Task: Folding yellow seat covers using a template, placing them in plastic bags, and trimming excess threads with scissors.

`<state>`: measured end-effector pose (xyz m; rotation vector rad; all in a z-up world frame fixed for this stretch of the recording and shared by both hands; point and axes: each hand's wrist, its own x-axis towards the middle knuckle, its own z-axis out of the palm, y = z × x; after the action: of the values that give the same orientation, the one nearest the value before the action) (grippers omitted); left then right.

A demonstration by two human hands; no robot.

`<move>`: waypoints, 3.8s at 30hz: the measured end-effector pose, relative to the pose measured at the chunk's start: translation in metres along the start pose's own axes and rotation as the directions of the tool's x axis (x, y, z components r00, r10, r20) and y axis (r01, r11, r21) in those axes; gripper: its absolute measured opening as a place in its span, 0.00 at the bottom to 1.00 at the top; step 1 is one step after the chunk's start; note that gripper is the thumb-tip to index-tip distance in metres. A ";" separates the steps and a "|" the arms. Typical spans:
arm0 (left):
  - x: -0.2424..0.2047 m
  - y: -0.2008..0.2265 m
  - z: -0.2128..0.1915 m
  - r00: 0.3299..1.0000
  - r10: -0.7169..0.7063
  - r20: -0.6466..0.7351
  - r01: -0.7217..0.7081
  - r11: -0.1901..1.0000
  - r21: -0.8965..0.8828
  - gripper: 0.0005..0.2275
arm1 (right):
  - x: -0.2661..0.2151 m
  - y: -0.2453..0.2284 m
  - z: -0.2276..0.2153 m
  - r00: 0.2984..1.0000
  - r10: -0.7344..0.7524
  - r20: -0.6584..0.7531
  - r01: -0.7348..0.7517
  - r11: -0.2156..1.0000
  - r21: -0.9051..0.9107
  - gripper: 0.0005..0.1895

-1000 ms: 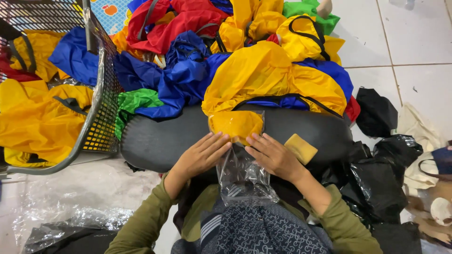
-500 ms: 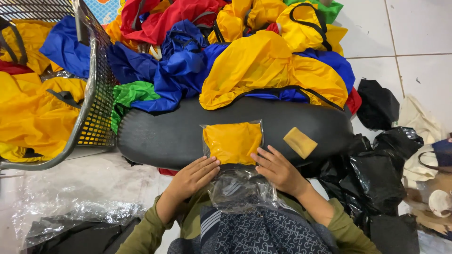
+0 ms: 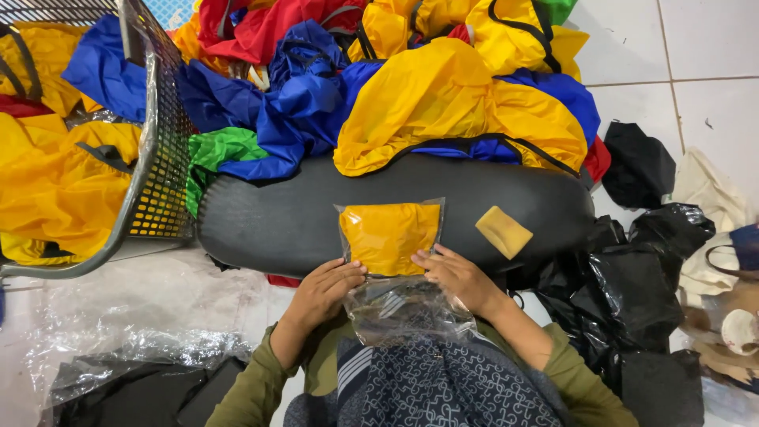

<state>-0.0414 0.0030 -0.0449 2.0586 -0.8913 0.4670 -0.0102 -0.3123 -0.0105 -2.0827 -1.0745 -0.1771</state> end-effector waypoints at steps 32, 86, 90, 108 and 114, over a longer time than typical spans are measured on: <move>0.073 0.025 0.043 0.973 0.074 -0.219 0.042 0.875 0.483 0.16 | 0.027 0.015 0.041 0.541 0.771 -0.336 -0.841 0.484 -0.242 0.16; 0.112 -0.007 -0.030 0.920 -0.195 -0.341 0.191 0.981 -0.045 0.13 | 0.074 0.014 -0.059 0.913 0.203 -0.353 -0.117 0.961 0.251 0.12; 0.057 -0.014 -0.007 0.971 -0.158 -0.178 0.168 0.985 0.044 0.06 | 0.023 0.023 -0.031 0.971 0.160 -0.178 -0.126 0.974 0.188 0.11; 0.036 0.012 0.044 0.786 -0.477 -0.394 0.583 0.785 0.212 0.09 | 0.010 0.007 0.001 0.547 0.790 -0.279 -0.773 0.604 0.193 0.13; 0.053 0.020 0.042 0.765 -0.510 -0.393 0.629 0.725 0.282 0.10 | 0.039 -0.021 0.002 0.782 -0.115 -0.613 -0.257 0.836 -0.485 0.07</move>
<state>-0.0193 -0.0622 -0.0272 2.4099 0.0708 0.6130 -0.0014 -0.2787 0.0167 -2.2775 -0.5464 -1.1815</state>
